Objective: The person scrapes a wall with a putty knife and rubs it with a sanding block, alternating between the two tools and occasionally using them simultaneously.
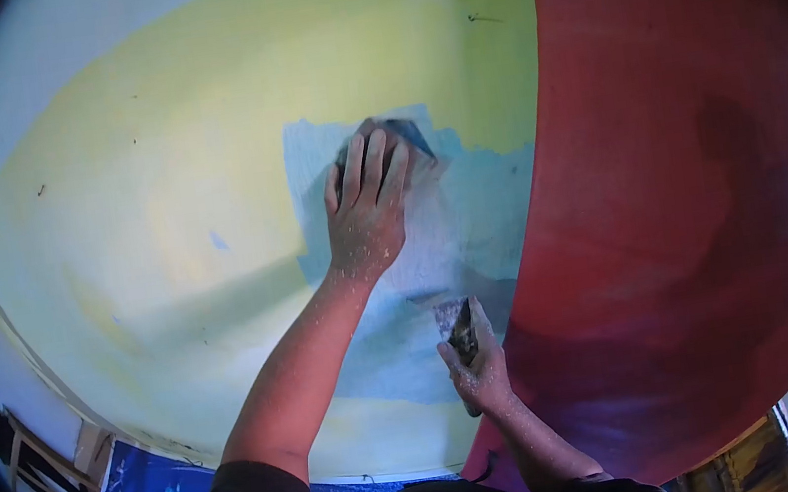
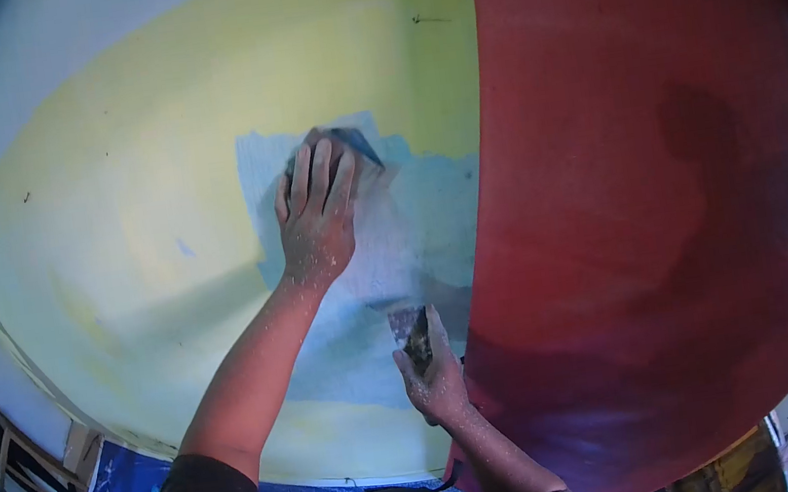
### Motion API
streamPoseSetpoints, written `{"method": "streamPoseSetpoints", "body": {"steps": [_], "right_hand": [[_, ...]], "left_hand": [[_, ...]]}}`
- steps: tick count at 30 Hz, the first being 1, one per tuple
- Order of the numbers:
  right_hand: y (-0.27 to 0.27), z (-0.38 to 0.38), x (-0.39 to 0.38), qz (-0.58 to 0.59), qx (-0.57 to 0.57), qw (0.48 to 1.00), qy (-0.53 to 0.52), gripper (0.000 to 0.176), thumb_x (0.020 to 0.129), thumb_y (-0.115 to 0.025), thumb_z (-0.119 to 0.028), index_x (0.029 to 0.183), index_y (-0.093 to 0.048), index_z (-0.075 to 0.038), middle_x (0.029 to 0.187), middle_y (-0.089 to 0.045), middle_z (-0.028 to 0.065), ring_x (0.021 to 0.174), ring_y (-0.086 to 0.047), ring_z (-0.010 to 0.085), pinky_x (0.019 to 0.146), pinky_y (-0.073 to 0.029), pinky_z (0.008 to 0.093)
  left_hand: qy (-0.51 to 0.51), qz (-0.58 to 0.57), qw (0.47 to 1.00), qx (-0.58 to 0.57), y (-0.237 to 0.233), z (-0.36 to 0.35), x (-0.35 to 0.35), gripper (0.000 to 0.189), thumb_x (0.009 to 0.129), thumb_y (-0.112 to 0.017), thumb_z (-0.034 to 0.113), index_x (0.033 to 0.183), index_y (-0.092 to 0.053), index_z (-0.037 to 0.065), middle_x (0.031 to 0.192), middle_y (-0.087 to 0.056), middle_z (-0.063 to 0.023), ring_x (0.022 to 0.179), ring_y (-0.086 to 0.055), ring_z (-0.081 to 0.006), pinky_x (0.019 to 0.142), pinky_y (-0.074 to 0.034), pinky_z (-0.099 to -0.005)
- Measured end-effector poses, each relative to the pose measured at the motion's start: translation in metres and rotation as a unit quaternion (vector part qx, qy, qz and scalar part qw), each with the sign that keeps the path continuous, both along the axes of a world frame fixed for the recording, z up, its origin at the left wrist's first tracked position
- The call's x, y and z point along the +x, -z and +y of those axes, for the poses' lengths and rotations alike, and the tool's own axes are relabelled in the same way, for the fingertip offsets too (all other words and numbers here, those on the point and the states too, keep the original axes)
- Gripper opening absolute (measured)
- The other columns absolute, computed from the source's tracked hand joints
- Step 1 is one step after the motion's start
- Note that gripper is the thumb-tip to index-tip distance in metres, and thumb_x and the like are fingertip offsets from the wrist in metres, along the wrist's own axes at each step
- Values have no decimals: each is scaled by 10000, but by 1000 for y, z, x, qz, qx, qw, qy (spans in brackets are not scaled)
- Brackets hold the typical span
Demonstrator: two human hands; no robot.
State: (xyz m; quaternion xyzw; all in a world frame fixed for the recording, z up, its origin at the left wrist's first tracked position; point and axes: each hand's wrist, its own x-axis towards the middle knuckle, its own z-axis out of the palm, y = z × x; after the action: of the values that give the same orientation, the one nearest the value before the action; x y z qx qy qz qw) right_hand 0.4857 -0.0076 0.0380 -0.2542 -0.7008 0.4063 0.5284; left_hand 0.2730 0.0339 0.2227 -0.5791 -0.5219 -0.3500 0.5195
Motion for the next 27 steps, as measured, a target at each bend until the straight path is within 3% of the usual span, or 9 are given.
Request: {"method": "streamPoseSetpoints", "body": {"steps": [4, 7, 11, 15, 18, 19, 22, 26, 27], "right_hand": [[-13, 10, 1, -40, 25, 998, 40, 846, 1044, -747, -120, 1691, -250, 103, 1600, -511, 324, 1456, -578, 365, 1202, -471, 441], [-22, 12, 1, -35, 81, 993, 74, 838, 1039, -743, -96, 1690, -254, 102, 1596, -504, 322, 1455, -571, 349, 1196, -472, 432], [-41, 22, -2, 28, 74, 995, 63, 816, 1033, -759, -120, 1668, -299, 107, 1554, -533, 324, 1402, -604, 359, 1167, -489, 435], [-69, 44, -12, 31, 164, 981, 104, 756, 1013, -780, -131, 1622, -385, 82, 1465, -587, 318, 1328, -642, 400, 1115, -517, 448], [-107, 46, -19, 6, 166, 980, 112, 711, 988, -786, -110, 1587, -442, 55, 1416, -608, 316, 1270, -663, 441, 1080, -535, 461], [-131, 35, -20, 10, 120, 989, 82, 679, 978, -774, -94, 1570, -467, 32, 1398, -627, 310, 1269, -670, 460, 1067, -549, 474], [-169, 40, -35, 21, 236, 964, 116, 697, 982, -760, -96, 1593, -450, 29, 1413, -633, 309, 1293, -671, 459, 1068, -555, 483], [-181, 57, -47, -18, 236, 961, 143, 787, 1047, -694, -113, 1717, -296, -9, 1543, -561, 360, 1346, -640, 501, 1074, -556, 526], [-180, 62, -48, -59, 305, 934, 177, 793, 1081, -660, -133, 1745, -236, -36, 1575, -537, 361, 1353, -626, 522, 1071, -555, 543]], "left_hand": [[-10, -14, 1000, 8, 17, 0, 5, 543, 1064, -595, 199, 1607, -586, 181, 1752, -444, -121, 1645, -358, -353, 1296, -250, -575], [-48, -31, 998, -11, 70, -14, 3, 538, 1045, -630, 247, 1581, -602, 220, 1719, -484, -85, 1604, -422, -307, 1268, -283, -555], [-52, -37, 997, -43, 160, -25, -14, 546, 1022, -648, 217, 1567, -619, 225, 1696, -517, -77, 1594, -442, -302, 1269, -285, -550], [-25, -39, 998, -50, 188, -38, -23, 556, 995, -643, 168, 1547, -644, 233, 1686, -535, -50, 1598, -442, -286, 1275, -291, -539], [-30, -21, 997, -66, 159, -45, -33, 554, 983, -641, 162, 1531, -661, 240, 1695, -529, -35, 1601, -443, -280, 1278, -298, -532], [-20, -17, 997, -70, 146, -44, -41, 587, 960, -685, 131, 1543, -650, 193, 1706, -504, -101, 1613, -422, -323, 1268, -300, -587], [-35, -15, 998, -45, 87, -46, -48, 611, 960, -665, 119, 1566, -631, 187, 1744, -459, -109, 1634, -385, -344, 1288, -255, -607], [-42, 19, 999, -9, 49, -46, -57, 606, 982, -662, 186, 1586, -611, 193, 1749, -454, -110, 1634, -382, -364, 1291, -241, -619], [-31, 24, 999, 2, 50, -41, -62, 601, 991, -660, 210, 1589, -608, 197, 1747, -457, -110, 1632, -385, -367, 1292, -239, -620]]}}
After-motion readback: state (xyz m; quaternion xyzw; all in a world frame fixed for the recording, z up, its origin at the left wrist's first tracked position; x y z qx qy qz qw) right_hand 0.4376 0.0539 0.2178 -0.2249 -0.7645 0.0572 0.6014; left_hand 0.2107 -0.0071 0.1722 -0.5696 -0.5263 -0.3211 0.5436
